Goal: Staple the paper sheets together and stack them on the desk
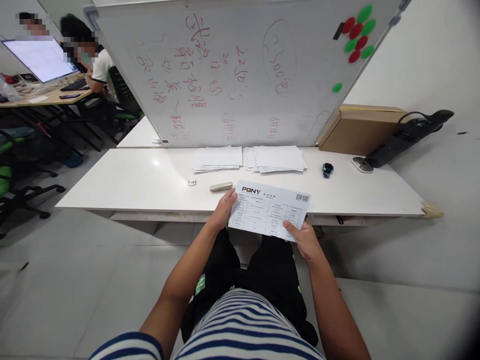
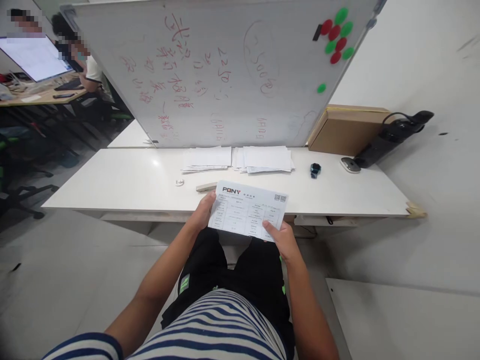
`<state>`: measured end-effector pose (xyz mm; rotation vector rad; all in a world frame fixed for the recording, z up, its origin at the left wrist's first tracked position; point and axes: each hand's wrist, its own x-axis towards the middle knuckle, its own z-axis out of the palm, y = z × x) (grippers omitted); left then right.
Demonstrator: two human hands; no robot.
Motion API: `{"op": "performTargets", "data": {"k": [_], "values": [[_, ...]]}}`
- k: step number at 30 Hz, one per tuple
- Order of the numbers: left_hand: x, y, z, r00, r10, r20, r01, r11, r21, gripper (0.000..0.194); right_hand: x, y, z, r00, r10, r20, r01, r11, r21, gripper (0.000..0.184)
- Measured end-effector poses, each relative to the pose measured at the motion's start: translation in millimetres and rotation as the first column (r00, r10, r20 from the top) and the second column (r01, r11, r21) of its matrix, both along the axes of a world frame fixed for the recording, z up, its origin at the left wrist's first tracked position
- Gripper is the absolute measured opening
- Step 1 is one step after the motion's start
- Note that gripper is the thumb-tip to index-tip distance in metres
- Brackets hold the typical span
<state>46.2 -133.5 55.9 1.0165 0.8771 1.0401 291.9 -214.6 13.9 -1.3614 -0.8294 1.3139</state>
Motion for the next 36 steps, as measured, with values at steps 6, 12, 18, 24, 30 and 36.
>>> {"op": "performTargets", "data": {"k": [6,12,18,24,30,36], "values": [[11.1,-37.1,31.1,0.985,-0.093,0.146,0.107,0.99,-0.089,0.049,-1.9,-13.4,20.5,1.0,0.002,-0.031,0.0,0.998,0.064,0.046],[4.2,-49.9,57.0,0.997,-0.063,-0.053,0.064,0.998,0.01,0.047,4.0,-24.1,41.0,0.994,-0.039,0.102,0.026,0.992,0.123,0.045],[-7.9,-33.8,52.7,0.948,-0.201,-0.247,0.224,0.972,0.068,0.046,21.1,-25.7,55.4,0.951,-0.03,0.309,-0.005,0.994,0.112,0.041],[-8.7,-31.7,49.5,0.946,-0.24,-0.216,0.253,0.967,0.033,0.044,19.6,-24.8,55.9,0.957,-0.031,0.288,-0.009,0.991,0.135,0.041],[-16.0,-36.8,51.6,0.959,-0.133,-0.252,0.172,0.975,0.139,0.032,29.9,-29.7,45.7,0.949,-0.074,0.307,0.025,0.987,0.162,0.04],[-17.6,-38.9,51.7,0.949,-0.129,-0.289,0.18,0.971,0.158,0.03,39.3,-33.7,43.1,0.937,-0.142,0.32,0.084,0.978,0.189,0.039]]}}
